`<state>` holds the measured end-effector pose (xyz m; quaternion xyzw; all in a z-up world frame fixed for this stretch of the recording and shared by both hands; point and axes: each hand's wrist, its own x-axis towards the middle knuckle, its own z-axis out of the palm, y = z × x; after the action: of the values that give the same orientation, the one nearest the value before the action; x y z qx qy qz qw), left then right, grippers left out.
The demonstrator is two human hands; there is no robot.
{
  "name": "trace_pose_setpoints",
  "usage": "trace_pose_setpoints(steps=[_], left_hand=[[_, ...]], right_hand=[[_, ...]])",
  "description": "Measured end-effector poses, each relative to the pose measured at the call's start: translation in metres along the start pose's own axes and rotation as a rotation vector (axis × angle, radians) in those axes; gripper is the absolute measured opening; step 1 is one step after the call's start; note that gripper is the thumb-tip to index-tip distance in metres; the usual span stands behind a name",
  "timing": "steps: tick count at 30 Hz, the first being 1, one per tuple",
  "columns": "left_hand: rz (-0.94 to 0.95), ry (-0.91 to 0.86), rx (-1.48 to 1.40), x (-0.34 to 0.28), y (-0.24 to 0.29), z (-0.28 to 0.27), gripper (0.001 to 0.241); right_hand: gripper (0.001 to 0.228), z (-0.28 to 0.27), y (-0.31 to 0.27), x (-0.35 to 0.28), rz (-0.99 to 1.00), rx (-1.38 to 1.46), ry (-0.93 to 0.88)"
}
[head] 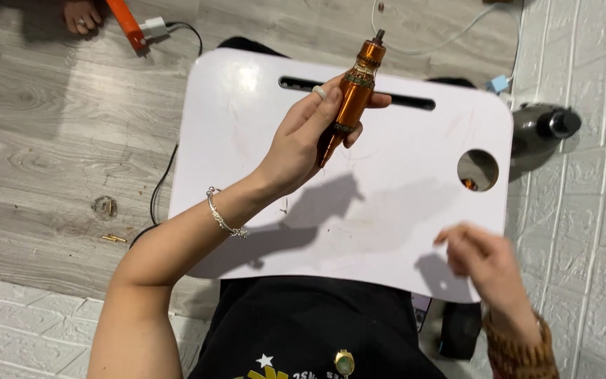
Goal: Manually winding thin copper wire around a motor armature on a small assembly table.
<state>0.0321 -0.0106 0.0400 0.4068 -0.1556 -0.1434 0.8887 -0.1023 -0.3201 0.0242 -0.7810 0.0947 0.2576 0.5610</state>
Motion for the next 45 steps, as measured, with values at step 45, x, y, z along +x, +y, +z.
trace_pose_setpoints(steps=[45], left_hand=[[-0.203,-0.018,1.683,-0.085,-0.012,-0.050,0.038]], right_hand=[[0.017,0.107,0.003,0.050,-0.435,0.091,0.148]])
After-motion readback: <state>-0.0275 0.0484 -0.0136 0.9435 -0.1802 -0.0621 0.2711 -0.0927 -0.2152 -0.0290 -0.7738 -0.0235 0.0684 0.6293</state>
